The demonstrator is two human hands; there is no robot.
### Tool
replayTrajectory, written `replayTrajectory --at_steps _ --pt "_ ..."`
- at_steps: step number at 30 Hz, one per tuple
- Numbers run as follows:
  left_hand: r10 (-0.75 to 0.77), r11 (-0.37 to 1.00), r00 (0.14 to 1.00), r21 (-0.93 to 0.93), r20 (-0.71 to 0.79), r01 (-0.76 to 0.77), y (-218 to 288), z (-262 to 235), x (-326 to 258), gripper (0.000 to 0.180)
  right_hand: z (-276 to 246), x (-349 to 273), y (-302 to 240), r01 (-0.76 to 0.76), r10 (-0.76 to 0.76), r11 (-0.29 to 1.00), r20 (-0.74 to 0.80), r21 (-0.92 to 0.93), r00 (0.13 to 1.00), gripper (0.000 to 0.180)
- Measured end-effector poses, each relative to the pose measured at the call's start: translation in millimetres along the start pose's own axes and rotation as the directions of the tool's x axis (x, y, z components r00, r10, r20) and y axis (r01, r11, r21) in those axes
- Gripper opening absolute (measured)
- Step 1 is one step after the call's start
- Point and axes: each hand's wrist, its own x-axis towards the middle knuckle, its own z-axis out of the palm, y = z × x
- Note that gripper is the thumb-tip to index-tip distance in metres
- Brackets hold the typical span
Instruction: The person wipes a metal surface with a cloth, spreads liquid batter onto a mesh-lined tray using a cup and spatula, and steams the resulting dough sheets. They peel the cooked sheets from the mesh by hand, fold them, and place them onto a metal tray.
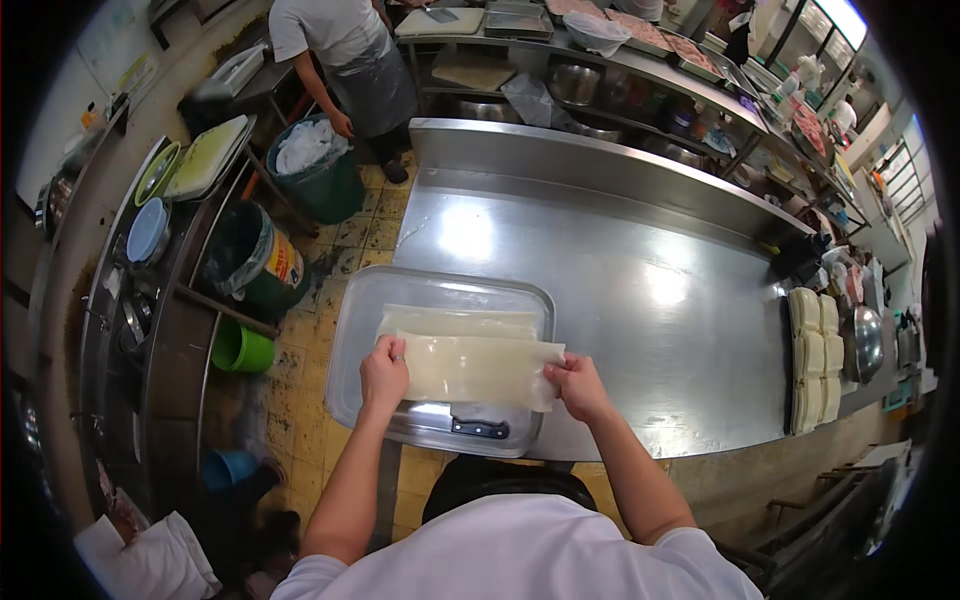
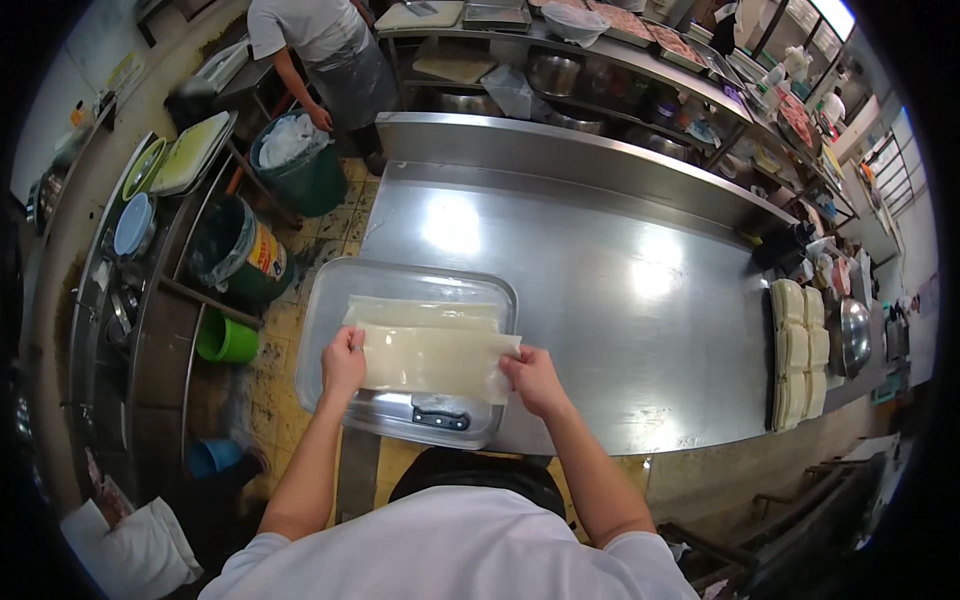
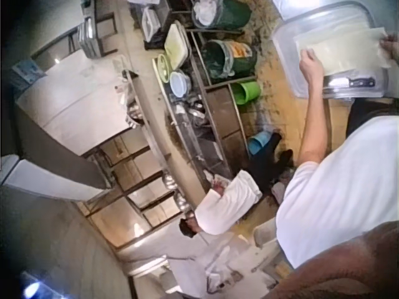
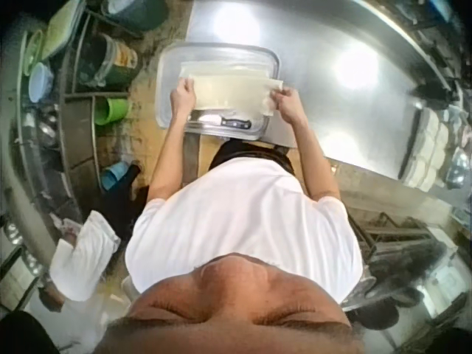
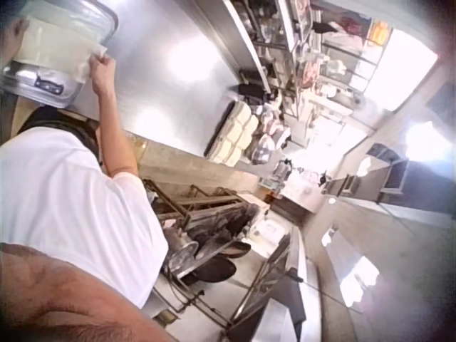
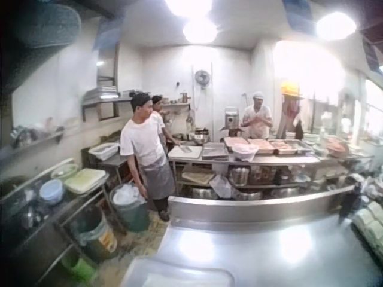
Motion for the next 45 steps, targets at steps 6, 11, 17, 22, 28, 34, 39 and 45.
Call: replayTrajectory --at_steps 6,11,17,22,28,34,39,45 --pt "-0.019 0.999 1.0 -0.033 -0.01 0.018 -23 -9 54 0.024 26 44 -17 0.007 -0.007 1.0 -0.038 0.002 0.999 0.021" --pt "-0.004 1.0 1.0 -0.028 -0.009 0.004 -27 -8 79 0.026 32 66 -18 0.011 -0.008 0.998 -0.044 0.056 0.999 0.023" --pt "-0.003 1.0 1.0 -0.017 -0.009 0.003 -32 -7 88 0.026 38 74 -21 -0.02 0.025 0.995 -0.05 0.095 0.998 0.022" --pt "0.004 1.0 1.0 0.009 0.003 -0.004 -35 -5 91 0.025 34 77 -17 -0.034 0.037 0.997 -0.048 0.074 0.998 0.022" --pt "-0.022 0.999 0.997 0.032 0.071 0.02 -43 0 94 0.026 40 72 -26 -0.094 0.093 0.995 -0.059 -0.019 0.994 0.026" --pt "-0.017 0.992 0.991 0.127 0.136 0.0 -59 9 93 0.033 24 94 7 -0.142 0.127 0.985 -0.145 -0.101 0.981 0.043" --pt "-0.128 0.952 0.972 0.298 0.195 0.066 -67 -8 77 0.067 25 76 -12 -0.14 0.061 0.92 -0.22 -0.366 0.974 0.056" --pt "-0.196 0.935 0.944 0.342 0.267 0.097 -66 -32 57 0.068 27 34 -15 -0.012 -0.251 0.687 -0.253 -0.727 0.934 0.053"
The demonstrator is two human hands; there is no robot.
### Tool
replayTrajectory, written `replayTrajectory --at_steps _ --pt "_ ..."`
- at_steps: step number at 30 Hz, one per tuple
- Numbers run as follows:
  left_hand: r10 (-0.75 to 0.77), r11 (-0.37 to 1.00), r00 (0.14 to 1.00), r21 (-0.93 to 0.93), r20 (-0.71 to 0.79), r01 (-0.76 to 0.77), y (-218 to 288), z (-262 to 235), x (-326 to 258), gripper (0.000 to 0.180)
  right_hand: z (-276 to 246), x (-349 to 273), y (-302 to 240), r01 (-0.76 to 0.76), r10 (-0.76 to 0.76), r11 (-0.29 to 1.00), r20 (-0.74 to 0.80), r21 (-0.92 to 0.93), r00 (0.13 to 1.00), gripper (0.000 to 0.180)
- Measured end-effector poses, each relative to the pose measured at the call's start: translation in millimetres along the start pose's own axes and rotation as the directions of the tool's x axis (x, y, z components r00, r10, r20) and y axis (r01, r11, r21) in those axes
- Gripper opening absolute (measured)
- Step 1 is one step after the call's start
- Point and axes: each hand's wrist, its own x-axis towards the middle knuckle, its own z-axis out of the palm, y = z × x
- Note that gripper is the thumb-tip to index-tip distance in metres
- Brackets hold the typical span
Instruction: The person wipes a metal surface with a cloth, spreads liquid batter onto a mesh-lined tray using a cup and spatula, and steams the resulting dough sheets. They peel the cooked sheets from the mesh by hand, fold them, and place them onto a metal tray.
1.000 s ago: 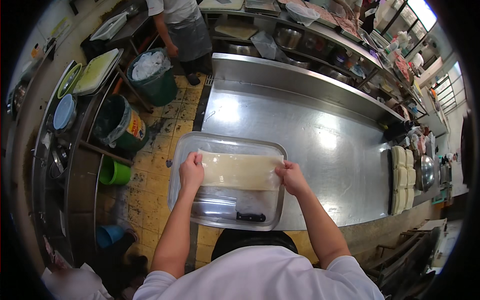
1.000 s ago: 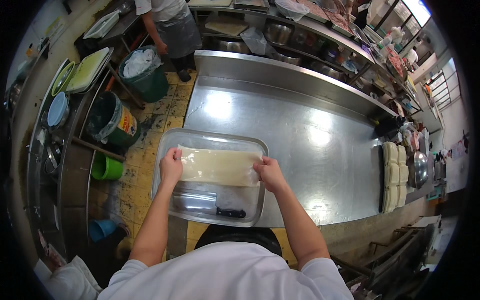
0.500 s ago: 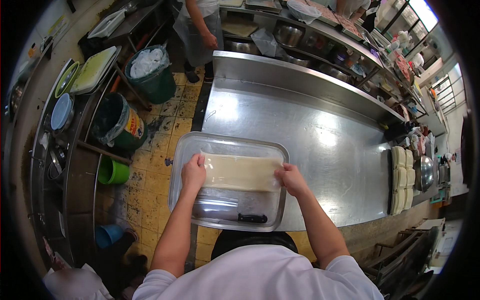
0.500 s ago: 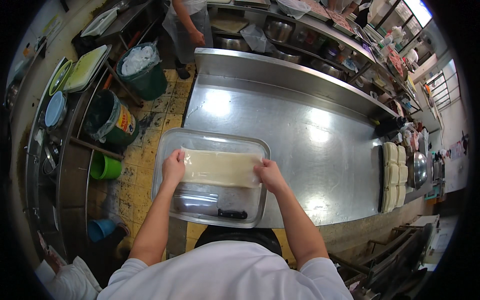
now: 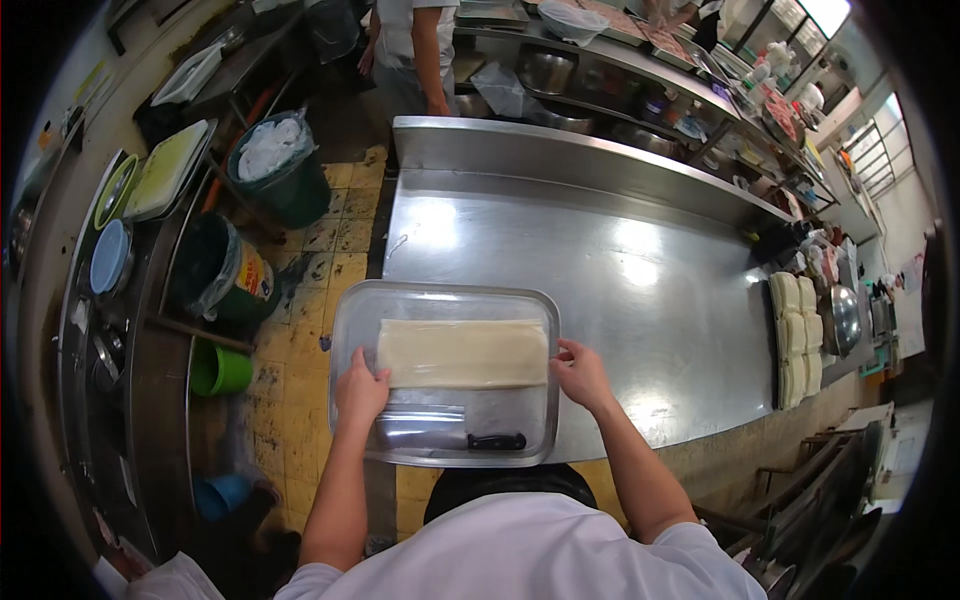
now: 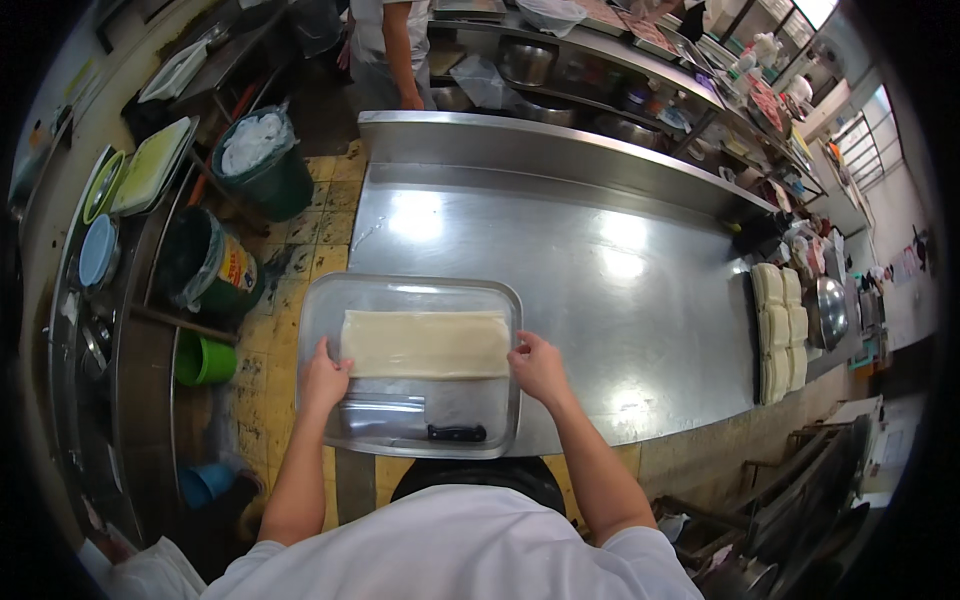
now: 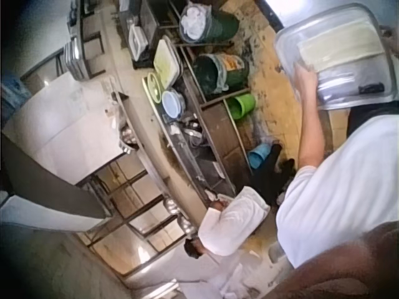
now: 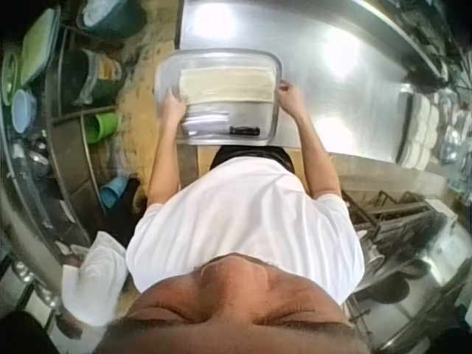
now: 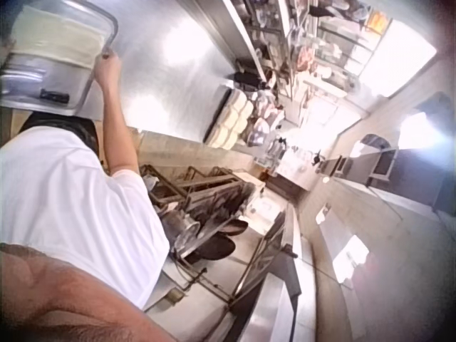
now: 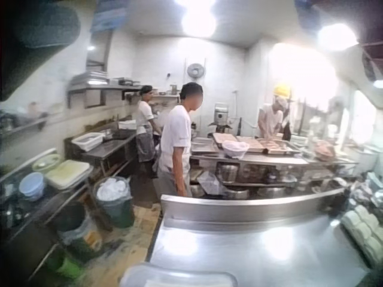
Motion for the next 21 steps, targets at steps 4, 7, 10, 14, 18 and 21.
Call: replayTrajectory --at_steps 4,7,10,14,18,21 --pt "0.051 0.999 0.998 0.011 -0.028 -0.051 34 -15 -9 0.062 -1 -29 11 -0.049 0.046 0.996 0.049 0.077 0.998 0.05" --pt "0.222 0.974 0.974 -0.037 0.03 -0.221 80 -6 -32 0.053 -4 -54 20 -0.062 0.052 0.987 0.076 0.145 0.996 0.05" --pt "0.393 0.918 0.912 -0.103 0.116 -0.382 131 22 -71 0.048 -16 -80 29 -0.061 0.037 0.973 0.111 0.221 0.993 0.049" --pt "0.589 0.806 0.749 -0.147 0.304 -0.574 187 69 -139 0.047 -50 -129 51 -0.062 0.049 0.966 0.056 0.253 0.997 0.049" --pt "0.688 0.697 0.566 -0.196 0.455 -0.689 247 105 -214 0.046 -84 -198 109 -0.085 0.127 0.933 -0.098 0.349 0.987 0.046" --pt "0.755 0.578 0.421 -0.207 0.502 -0.789 287 137 -270 0.046 -104 -258 161 -0.11 0.227 0.881 -0.205 0.461 0.952 0.045"
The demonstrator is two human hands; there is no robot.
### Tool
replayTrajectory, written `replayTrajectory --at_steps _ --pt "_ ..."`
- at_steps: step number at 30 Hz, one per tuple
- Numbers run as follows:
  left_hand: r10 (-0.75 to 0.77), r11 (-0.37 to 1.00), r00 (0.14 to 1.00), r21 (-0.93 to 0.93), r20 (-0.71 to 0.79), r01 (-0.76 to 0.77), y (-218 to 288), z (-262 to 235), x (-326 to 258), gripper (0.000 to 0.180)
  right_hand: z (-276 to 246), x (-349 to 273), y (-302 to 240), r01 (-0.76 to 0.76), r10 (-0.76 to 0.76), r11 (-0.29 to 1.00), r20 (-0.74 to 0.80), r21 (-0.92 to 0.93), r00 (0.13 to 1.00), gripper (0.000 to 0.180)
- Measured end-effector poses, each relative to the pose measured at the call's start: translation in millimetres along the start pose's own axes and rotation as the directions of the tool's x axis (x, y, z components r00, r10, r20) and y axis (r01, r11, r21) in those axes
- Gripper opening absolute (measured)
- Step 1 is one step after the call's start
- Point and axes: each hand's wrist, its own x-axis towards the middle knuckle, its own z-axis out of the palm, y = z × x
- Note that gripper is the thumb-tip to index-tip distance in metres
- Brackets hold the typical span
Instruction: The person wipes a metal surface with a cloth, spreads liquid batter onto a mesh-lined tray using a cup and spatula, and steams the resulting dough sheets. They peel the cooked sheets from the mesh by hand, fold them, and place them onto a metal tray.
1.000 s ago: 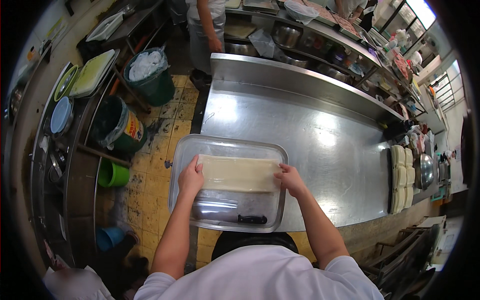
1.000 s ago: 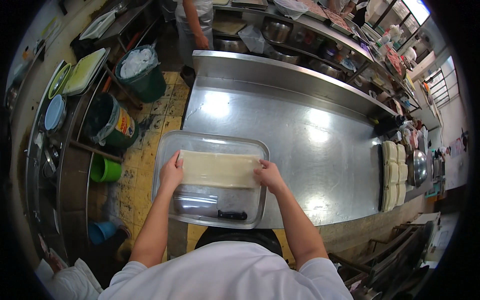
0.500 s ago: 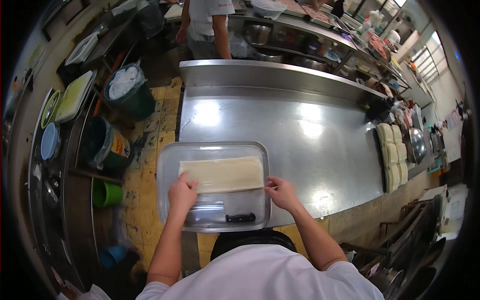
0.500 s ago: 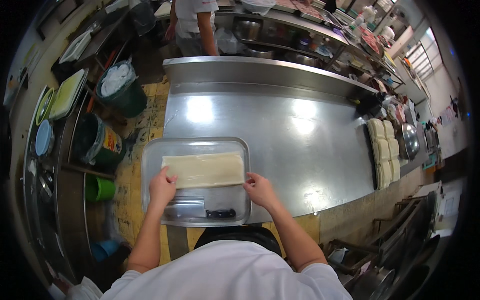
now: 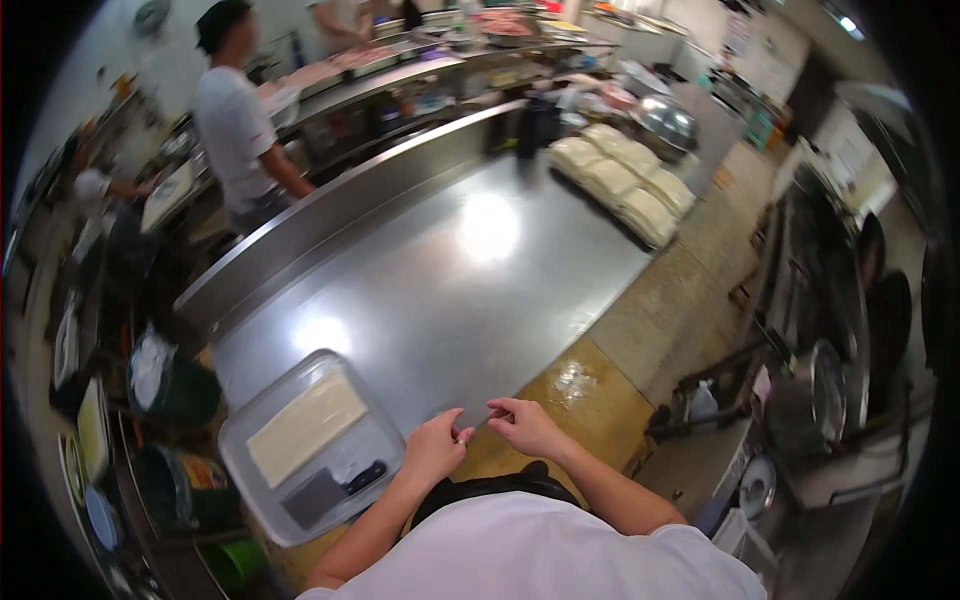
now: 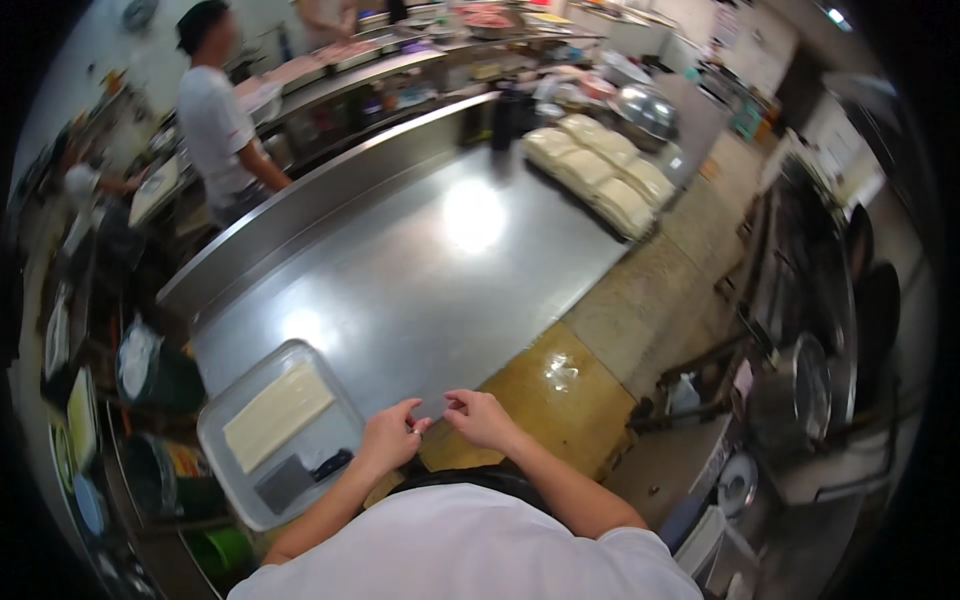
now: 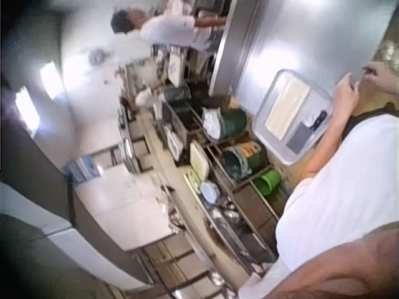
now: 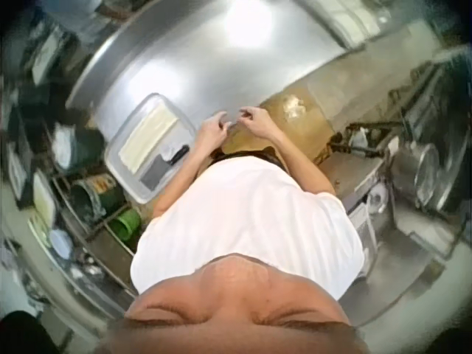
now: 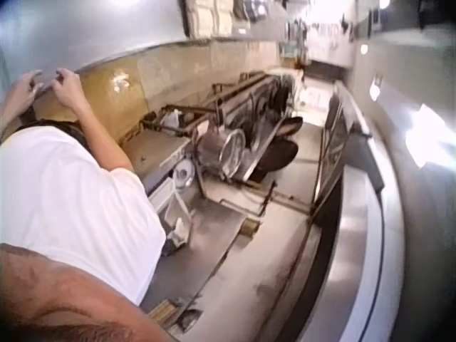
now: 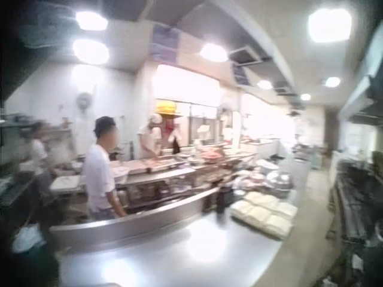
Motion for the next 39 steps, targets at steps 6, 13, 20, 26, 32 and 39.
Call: replayTrajectory --at_steps 6,13,20,26,32,39 --pt "0.305 0.944 0.936 0.074 0.174 -0.321 119 102 40 0.045 -107 -91 89 -0.044 0.057 0.998 -0.262 0.053 0.963 0.042" --pt "0.52 0.811 0.761 0.057 0.387 -0.583 269 220 56 0.044 -218 -208 148 -0.12 0.202 0.979 -0.701 0.164 0.684 0.031" --pt "0.761 0.541 0.393 -0.17 0.517 -0.824 384 323 55 0.043 -283 -309 189 -0.217 0.214 0.963 -0.943 0.159 0.257 0.026" --pt "0.839 0.316 0.06 -0.395 0.54 -0.863 491 378 55 0.051 -341 -372 198 -0.243 0.216 0.947 -0.976 0.209 0.003 0.038" --pt "0.84 0.224 -0.104 -0.515 0.532 -0.827 563 422 92 0.051 -458 -440 193 -0.478 -0.004 0.867 -0.958 0.139 -0.287 0.035" --pt "0.823 0.236 -0.145 -0.562 0.549 -0.792 616 456 161 0.047 -613 -516 228 -0.845 0.099 0.365 -0.919 0.391 -0.382 0.041"
